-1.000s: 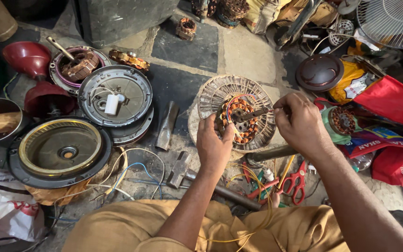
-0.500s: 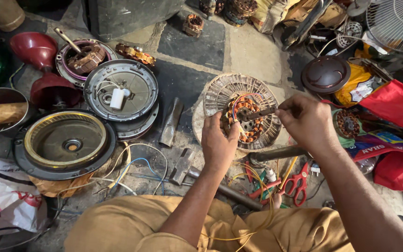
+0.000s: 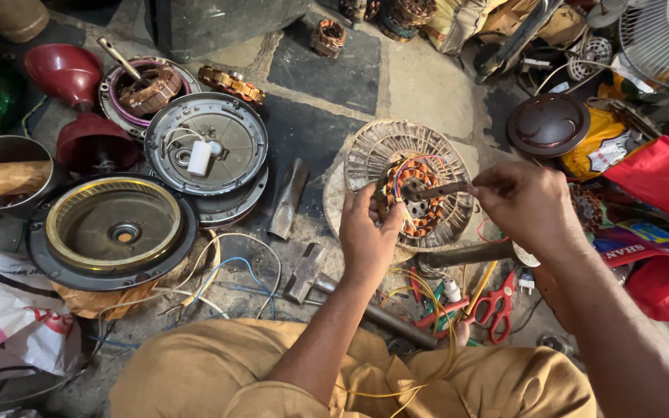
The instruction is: The person sits on the floor and repairs an electric motor stator by stripping, twisting, and soldering copper wires to the stator windings. They use pliers and a soldering iron to connect and secure the wires.
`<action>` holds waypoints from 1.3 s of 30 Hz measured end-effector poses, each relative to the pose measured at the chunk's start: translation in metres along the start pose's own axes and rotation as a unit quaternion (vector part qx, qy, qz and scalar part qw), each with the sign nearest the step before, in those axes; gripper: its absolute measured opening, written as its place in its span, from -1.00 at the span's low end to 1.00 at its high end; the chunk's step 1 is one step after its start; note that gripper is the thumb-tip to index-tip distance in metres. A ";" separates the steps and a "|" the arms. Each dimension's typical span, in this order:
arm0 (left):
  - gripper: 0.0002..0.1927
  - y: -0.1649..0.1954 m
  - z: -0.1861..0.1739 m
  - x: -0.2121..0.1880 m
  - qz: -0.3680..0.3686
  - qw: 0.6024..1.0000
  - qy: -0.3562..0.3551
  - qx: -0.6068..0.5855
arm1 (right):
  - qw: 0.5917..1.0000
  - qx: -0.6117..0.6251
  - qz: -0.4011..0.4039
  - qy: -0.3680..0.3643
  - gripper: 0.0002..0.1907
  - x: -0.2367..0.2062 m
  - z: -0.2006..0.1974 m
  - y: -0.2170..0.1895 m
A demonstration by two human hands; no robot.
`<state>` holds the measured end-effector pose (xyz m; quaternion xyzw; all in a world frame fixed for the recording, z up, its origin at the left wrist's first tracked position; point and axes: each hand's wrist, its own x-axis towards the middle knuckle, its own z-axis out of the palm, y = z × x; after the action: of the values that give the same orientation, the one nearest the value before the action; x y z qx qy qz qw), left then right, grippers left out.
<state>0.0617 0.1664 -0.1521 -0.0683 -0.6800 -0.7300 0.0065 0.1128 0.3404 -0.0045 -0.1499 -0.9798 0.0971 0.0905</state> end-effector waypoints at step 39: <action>-0.54 0.008 0.008 -0.010 0.004 1.000 -0.005 -0.015 | 0.998 0.018 0.042 -0.049 -0.77 -0.005 -0.014 0.038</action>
<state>0.0736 0.1729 -0.1444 -0.0744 -0.6690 -0.7395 0.0054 0.1305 0.3768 -0.0003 -0.1848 -0.9739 0.1256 0.0410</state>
